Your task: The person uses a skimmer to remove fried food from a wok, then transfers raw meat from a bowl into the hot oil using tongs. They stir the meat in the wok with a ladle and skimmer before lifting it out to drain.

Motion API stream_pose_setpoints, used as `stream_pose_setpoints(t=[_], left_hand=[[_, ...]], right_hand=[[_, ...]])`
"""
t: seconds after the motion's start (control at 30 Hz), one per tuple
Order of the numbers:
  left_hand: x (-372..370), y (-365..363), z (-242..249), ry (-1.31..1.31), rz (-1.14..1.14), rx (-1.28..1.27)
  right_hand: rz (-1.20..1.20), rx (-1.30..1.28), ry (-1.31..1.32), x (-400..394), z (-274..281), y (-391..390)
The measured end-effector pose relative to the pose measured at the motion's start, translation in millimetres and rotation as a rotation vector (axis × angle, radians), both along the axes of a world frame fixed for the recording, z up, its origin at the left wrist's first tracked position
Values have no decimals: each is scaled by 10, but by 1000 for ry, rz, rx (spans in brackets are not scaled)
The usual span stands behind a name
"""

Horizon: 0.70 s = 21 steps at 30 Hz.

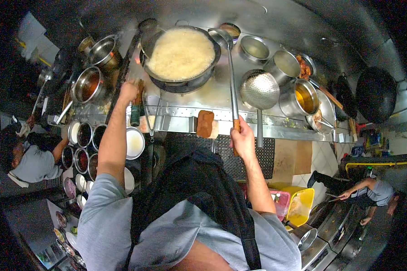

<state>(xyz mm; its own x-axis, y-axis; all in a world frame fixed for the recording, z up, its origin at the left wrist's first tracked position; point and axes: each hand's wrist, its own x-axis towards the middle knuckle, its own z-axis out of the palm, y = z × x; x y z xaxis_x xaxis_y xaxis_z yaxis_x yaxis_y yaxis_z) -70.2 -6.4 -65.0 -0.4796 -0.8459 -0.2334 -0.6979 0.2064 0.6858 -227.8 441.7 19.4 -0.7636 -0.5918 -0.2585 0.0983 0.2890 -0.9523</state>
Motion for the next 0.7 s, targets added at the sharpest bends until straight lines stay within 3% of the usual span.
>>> stream_pose_setpoints(t=[0.07,0.13,0.17,0.57,0.7], left_hand=[[-104,26,-49,46,-53,98],[-219,118,-82,247,34,416],[-274,276,141,250,55,468],[-679,555,75,469,49,874],[-619,675,101,504,33,899]], right_hand=[[-8,27,16,16,19,30],[-20,16,17,8,-17,62],[-20,11,12,5,-18,75],[-37,-11,-17,-34,-17,155],[-20,-29,-4,-70,-21,170]])
